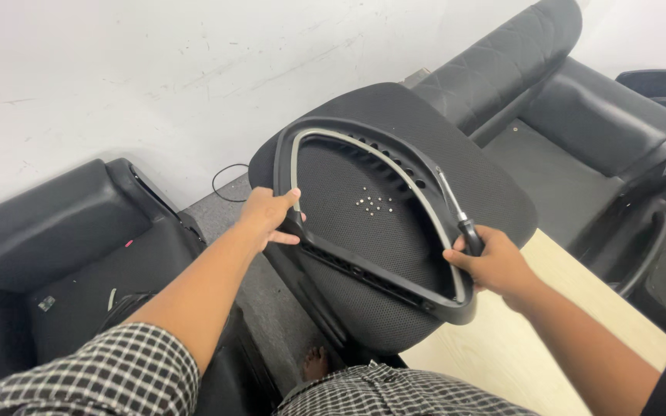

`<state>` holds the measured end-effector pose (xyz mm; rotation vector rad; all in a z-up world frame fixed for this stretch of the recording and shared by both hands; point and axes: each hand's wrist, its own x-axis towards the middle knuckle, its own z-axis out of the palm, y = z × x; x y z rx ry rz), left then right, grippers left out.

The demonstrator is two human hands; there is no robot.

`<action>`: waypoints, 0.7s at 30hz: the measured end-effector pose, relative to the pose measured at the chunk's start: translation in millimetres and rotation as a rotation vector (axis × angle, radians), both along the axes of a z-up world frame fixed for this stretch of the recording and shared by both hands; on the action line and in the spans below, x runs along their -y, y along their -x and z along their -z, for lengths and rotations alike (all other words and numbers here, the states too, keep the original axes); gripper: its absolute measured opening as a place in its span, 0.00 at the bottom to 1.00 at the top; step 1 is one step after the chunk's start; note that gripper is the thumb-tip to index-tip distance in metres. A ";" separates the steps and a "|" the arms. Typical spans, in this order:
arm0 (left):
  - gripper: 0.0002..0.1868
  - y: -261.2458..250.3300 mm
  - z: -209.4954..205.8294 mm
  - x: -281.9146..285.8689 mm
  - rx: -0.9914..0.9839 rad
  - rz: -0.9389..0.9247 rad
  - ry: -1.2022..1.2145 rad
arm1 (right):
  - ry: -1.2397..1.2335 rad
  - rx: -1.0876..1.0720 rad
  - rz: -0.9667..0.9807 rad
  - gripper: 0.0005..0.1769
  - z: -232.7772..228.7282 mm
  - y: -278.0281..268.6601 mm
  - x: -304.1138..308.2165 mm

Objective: The person uses a screwdriver to remove screws from a black chair seat, flips the seat over, and then attaches a plastic frame to the underside of the seat using screws.

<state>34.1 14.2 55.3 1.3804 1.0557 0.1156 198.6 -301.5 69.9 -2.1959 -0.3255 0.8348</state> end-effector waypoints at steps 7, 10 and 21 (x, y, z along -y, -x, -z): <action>0.20 -51.8 -18.0 -18.9 -0.067 0.013 -0.309 | 0.038 0.007 0.135 0.11 -8.8 33.5 -24.8; 0.19 -64.1 -19.5 -23.2 -0.097 -0.005 -0.370 | -0.008 -0.025 0.161 0.12 -11.0 30.4 -31.5; 0.31 -33.2 38.1 41.1 0.037 -0.225 -0.731 | -0.140 -0.067 0.309 0.16 12.9 45.9 -58.3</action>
